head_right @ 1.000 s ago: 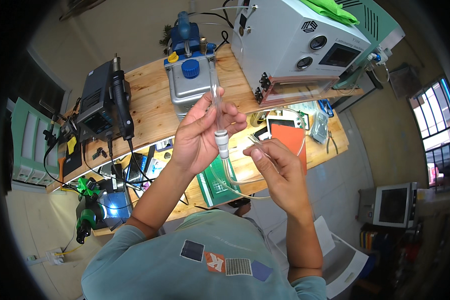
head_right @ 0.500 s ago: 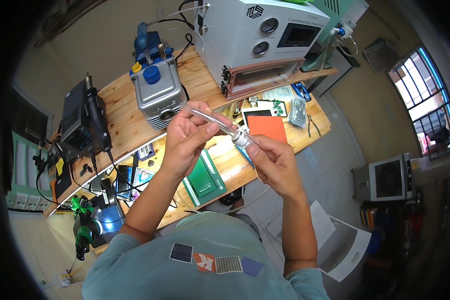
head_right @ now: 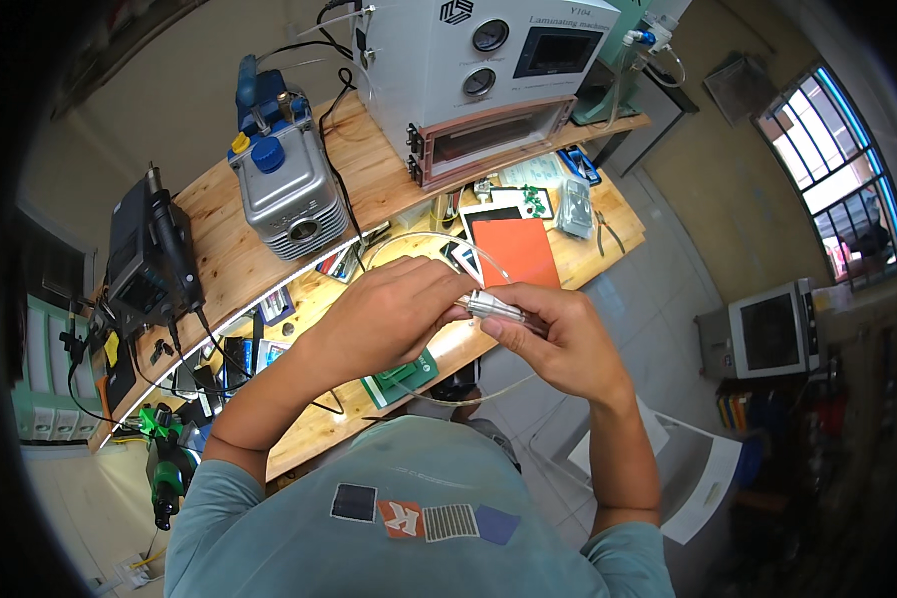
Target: The person connects a clear plastic tube to a white connector and attaches it to a silver machine on the workbench. They then use a screwdriver to tighten a fitting on the machine and wipe the machine with a green cloth.
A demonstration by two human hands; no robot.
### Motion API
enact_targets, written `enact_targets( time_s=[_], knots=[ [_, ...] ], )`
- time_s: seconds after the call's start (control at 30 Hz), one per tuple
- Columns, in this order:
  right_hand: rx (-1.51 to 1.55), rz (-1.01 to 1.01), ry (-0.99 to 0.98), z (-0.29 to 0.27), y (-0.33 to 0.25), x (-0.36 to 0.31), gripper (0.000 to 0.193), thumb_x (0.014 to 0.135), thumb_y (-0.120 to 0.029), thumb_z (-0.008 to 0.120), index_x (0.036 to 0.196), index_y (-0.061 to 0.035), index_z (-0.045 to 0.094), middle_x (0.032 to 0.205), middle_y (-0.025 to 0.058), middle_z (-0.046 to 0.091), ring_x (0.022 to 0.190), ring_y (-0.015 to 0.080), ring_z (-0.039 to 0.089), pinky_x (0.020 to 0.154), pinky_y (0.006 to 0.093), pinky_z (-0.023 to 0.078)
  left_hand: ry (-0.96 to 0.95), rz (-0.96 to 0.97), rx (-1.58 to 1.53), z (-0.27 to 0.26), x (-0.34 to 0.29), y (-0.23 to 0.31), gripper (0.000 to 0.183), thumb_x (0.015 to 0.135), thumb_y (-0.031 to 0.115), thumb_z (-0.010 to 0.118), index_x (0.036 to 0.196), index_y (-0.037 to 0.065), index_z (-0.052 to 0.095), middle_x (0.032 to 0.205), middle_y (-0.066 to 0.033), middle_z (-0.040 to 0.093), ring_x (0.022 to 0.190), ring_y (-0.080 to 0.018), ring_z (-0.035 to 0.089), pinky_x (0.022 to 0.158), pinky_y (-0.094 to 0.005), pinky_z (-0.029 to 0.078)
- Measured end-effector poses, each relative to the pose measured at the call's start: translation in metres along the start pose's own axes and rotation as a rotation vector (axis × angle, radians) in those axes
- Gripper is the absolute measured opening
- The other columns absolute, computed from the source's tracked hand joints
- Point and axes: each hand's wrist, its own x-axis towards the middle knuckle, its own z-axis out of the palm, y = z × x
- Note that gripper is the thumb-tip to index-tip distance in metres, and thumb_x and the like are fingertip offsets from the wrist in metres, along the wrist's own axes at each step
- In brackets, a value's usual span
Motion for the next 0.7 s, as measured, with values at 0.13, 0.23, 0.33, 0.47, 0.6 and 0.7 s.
enact_targets(
  time_s=[0.13,0.23,0.33,0.47,0.6,0.7],
  knots=[
    [-0.135,-0.051,-0.016,-0.011,0.006,-0.007,0.026,0.09,-0.014,0.068,0.111,0.002,0.066,0.074,0.0029,0.062,0.06,0.0056,0.046,0.052,0.024,0.039,0.014,0.041,-0.091,0.006,0.004,0.003,0.026,0.086,0.014,0.065,0.108,0.001,0.059,0.087,-0.0103,0.059,0.081,-0.0284,0.06,0.07,-0.038,0.049],
    [-0.248,-0.086,-0.027,-0.015,0.004,-0.01,0.026,0.089,-0.013,0.069,0.11,0.0016,0.066,0.071,0.0074,0.06,0.056,0.0095,0.047,0.052,0.0258,0.039,-0.018,0.037,-0.099,0.009,0.007,0.006,0.025,0.085,0.011,0.065,0.107,0.001,0.059,0.086,-0.0103,0.058,0.08,-0.0289,0.06,0.069,-0.0378,0.049],
    [-0.309,-0.142,-0.028,-0.013,0.006,-0.013,0.026,0.088,-0.011,0.068,0.11,0.0009,0.066,0.071,0.0112,0.06,0.055,0.0151,0.051,0.052,0.028,0.041,-0.07,0.055,-0.119,0.014,0.006,0.006,0.025,0.084,0.007,0.065,0.107,0.001,0.059,0.086,-0.0103,0.057,0.08,-0.0289,0.059,0.068,-0.0378,0.049],
    [-0.352,-0.249,-0.011,-0.012,0.01,-0.017,0.025,0.086,-0.009,0.067,0.11,0.0001,0.066,0.074,0.0151,0.062,0.057,0.0238,0.057,0.054,0.0318,0.044,-0.003,0.088,-0.162,0.024,0.005,0.009,0.025,0.082,0.003,0.064,0.106,0.0,0.059,0.084,-0.0108,0.056,0.079,-0.029,0.059,0.067,-0.0381,0.049],
    [-0.385,-0.213,-0.034,-0.015,0.011,-0.018,0.026,0.085,-0.009,0.067,0.109,-0.0006,0.066,0.078,0.0167,0.064,0.062,0.0297,0.061,0.057,0.035,0.047,-0.02,0.055,-0.151,0.028,0.003,0.011,0.029,0.08,0.004,0.066,0.108,0.001,0.059,0.079,-0.0096,0.056,0.072,-0.0281,0.06,0.059,-0.0377,0.049],
    [-0.408,-0.283,-0.047,-0.019,0.013,-0.02,0.025,0.085,-0.01,0.067,0.109,-0.0014,0.066,0.08,0.0163,0.065,0.066,0.0309,0.063,0.06,0.0361,0.048,-0.051,0.047,-0.124,0.028,0.002,0.014,0.031,0.08,0.006,0.067,0.109,0.002,0.059,0.075,-0.0081,0.055,0.065,-0.0269,0.059,0.052,-0.0373,0.047]
  ],
)
